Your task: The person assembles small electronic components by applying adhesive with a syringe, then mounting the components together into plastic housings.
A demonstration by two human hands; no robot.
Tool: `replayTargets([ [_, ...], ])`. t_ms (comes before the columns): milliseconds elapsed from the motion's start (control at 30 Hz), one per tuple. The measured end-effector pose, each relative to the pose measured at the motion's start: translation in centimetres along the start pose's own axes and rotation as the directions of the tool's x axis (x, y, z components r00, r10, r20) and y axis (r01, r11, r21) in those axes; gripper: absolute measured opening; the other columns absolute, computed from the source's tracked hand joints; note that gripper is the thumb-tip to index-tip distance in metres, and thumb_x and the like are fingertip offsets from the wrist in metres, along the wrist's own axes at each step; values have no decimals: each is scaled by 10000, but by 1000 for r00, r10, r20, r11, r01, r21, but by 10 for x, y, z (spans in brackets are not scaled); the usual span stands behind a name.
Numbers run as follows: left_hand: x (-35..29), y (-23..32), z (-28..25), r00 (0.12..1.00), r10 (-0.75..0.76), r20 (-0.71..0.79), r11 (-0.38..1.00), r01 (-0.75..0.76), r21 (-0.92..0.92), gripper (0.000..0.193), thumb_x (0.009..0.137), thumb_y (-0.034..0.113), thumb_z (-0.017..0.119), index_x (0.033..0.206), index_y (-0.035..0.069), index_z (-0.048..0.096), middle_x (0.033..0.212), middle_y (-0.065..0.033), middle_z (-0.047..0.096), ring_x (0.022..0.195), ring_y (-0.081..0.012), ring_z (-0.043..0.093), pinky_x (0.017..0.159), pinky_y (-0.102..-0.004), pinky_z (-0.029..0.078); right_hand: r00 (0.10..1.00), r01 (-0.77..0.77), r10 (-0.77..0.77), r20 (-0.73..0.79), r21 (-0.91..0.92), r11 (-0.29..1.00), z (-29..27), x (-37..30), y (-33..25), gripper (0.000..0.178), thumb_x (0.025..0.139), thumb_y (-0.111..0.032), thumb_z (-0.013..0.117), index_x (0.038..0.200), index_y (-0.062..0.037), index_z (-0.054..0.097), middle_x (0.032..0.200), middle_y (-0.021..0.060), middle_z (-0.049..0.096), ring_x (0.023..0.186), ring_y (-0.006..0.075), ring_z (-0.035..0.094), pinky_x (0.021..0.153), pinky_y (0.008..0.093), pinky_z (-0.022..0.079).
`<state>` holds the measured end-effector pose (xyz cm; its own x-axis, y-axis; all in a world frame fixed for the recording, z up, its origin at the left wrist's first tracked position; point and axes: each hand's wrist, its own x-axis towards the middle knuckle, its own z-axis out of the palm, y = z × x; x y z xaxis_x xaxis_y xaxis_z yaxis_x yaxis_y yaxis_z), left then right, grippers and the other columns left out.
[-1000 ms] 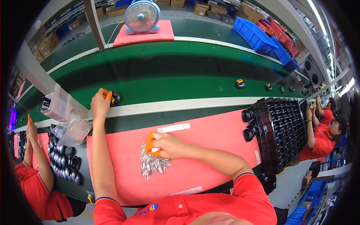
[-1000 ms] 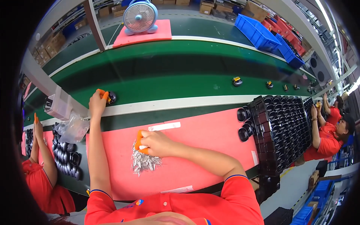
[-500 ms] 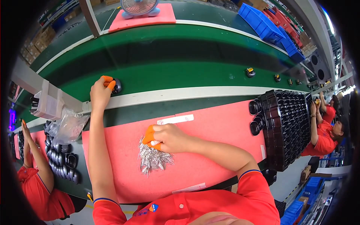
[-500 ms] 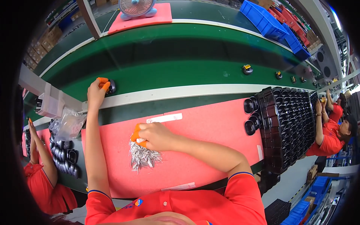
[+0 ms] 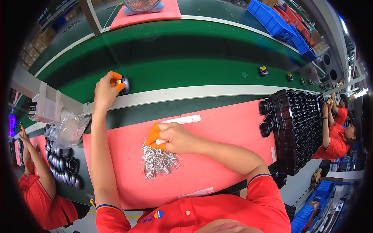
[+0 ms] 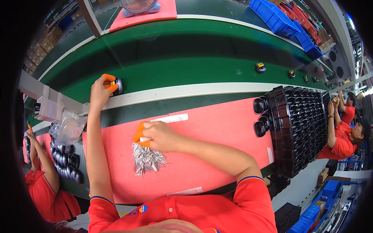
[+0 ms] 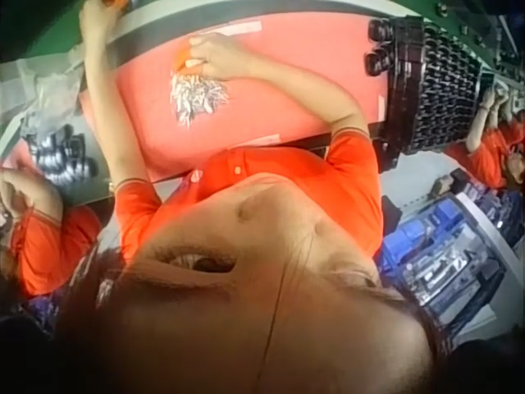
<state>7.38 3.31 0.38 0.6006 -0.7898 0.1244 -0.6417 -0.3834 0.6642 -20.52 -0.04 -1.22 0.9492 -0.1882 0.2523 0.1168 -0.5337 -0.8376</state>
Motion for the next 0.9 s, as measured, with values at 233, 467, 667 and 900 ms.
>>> replayTargets([
  [233,-6,20,-2,995,81,63,985,-71,-155,260,697,-43,741,922,-21,612,889,-116,657,823,-195,663,730,-299,517,998,-5,14,-61,140,990,-5,2,4,141,806,-118,702,937,-72,724,889,109,624,791,267,609,686,369,479],
  [467,-5,9,1,992,67,104,940,-28,-341,253,715,-91,708,920,-7,586,1023,-99,647,921,-181,637,770,-294,540,990,-17,37,-137,148,989,-21,8,-3,127,812,-20,702,939,-25,709,904,83,671,801,174,634,701,306,492],
  [667,-59,39,10,954,284,97,846,-202,-493,251,680,-38,747,880,1,600,1004,-102,661,859,-184,650,777,-313,544,894,-187,375,-245,556,810,-45,7,-28,140,849,-33,676,986,-6,691,848,66,706,667,45,610,482,160,388],
  [900,-139,70,47,962,269,-33,861,-256,-439,268,690,19,754,920,25,617,873,-103,639,707,-209,641,650,-315,528,834,-225,400,-381,427,876,-41,-23,-24,127,826,-58,703,946,-20,687,846,-12,662,613,21,531,457,166,349],
])
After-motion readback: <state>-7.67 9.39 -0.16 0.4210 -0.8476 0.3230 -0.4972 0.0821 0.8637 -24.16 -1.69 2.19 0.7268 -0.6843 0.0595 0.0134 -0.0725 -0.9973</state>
